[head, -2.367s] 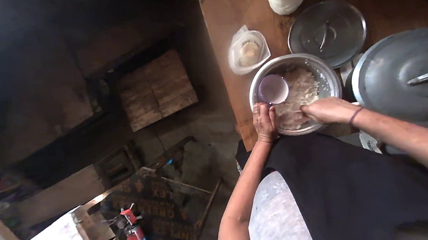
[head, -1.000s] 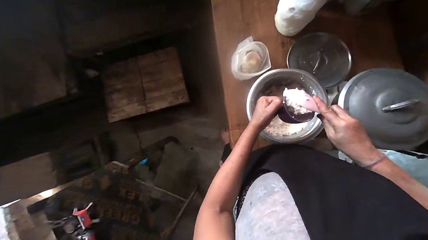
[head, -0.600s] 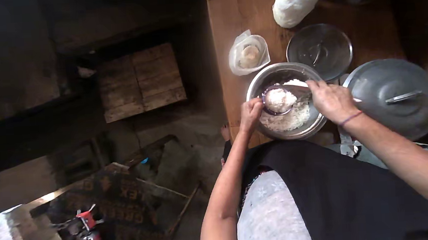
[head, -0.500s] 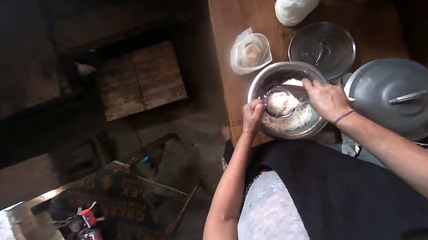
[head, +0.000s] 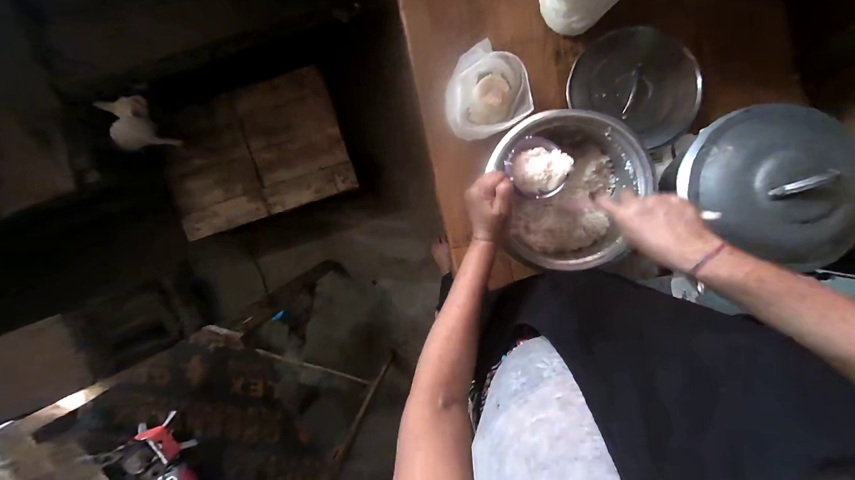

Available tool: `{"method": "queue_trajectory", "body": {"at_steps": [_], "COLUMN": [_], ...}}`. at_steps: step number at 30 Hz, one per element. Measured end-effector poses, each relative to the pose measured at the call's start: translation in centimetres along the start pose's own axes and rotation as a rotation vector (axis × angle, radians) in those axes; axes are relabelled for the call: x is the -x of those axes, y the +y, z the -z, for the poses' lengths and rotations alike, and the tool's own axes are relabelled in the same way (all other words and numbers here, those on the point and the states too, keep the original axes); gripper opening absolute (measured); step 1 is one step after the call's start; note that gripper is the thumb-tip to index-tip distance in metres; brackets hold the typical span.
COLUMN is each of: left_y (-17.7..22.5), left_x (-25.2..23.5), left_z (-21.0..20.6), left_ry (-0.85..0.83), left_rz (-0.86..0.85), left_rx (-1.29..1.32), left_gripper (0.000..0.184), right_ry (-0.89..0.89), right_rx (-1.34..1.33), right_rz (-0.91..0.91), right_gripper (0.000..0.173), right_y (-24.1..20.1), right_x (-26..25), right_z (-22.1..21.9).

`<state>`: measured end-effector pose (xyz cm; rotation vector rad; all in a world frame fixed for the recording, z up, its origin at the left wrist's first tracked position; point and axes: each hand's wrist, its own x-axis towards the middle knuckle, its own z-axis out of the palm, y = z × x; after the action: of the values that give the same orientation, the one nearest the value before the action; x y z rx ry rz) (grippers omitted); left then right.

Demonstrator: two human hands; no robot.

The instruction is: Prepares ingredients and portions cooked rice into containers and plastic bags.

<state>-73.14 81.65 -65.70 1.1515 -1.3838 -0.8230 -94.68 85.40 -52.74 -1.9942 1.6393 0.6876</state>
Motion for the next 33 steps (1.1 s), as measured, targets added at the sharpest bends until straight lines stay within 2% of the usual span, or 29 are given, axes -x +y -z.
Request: {"method": "queue_trajectory", "body": {"at_steps": [1, 3, 6, 12, 16, 19, 24, 25, 28, 33], "left_y": [-0.4, -0.4, -0.5, -0.5, -0.2, -0.3, -0.7, -0.7, -0.7, -0.6], "left_x": [-0.8, -2.2, -2.7, -1.4, -1.0, -1.4, -1.4, -1.3, -1.3, -1.3], "left_z": [0.1, 0.2, 0.0, -0.1, 0.3, 0.0, -0.1, -0.1, -0.2, -0.4], "left_ry": [-0.037, -0.081, -0.066, 0.024, -0.034, -0.024, -0.001, 0.001, 0.013, 0.011], "left_rz": [-0.018, -0.042, -0.084, -0.083, -0.086, -0.076, -0.106, -0.107, -0.106, -0.103], "left_rx": [-0.018, -0.057, -0.078, -0.065, -0.077, -0.098, -0.055, -0.055, -0.067, -0.079], "left_gripper": [0.035, 0.033, 0.034, 0.038, 0.036, 0.037, 0.041, 0.04, 0.04, 0.041], "right_ry": [0.058, 0.13, 0.124, -0.081, -0.174, -0.111, -0.037, -0.038, -0.057, -0.209], "right_rx": [0.005, 0.035, 0.11, 0.016, -0.03, -0.021, -0.026, -0.016, -0.019, -0.022], "right_rz": [-0.052, -0.151, -0.141, -0.192, -0.106, -0.03, -0.19, -0.196, -0.099, 0.002], "right_gripper": [0.051, 0.046, 0.039, 0.024, 0.028, 0.025, 0.039, 0.037, 0.024, 0.023], "right_y": [0.4, 0.7, 0.3, -0.7, -2.5, -2.1, -0.2, -0.2, -0.5, -1.9], "right_x": [-1.2, -3.5, -4.3, -0.6, 1.4, 1.5, -1.0, -1.4, -1.0, 0.2], "right_z": [1.0, 2.6, 1.4, 0.2, -0.9, -1.9, 0.3, 0.1, -1.2, -1.5]}}
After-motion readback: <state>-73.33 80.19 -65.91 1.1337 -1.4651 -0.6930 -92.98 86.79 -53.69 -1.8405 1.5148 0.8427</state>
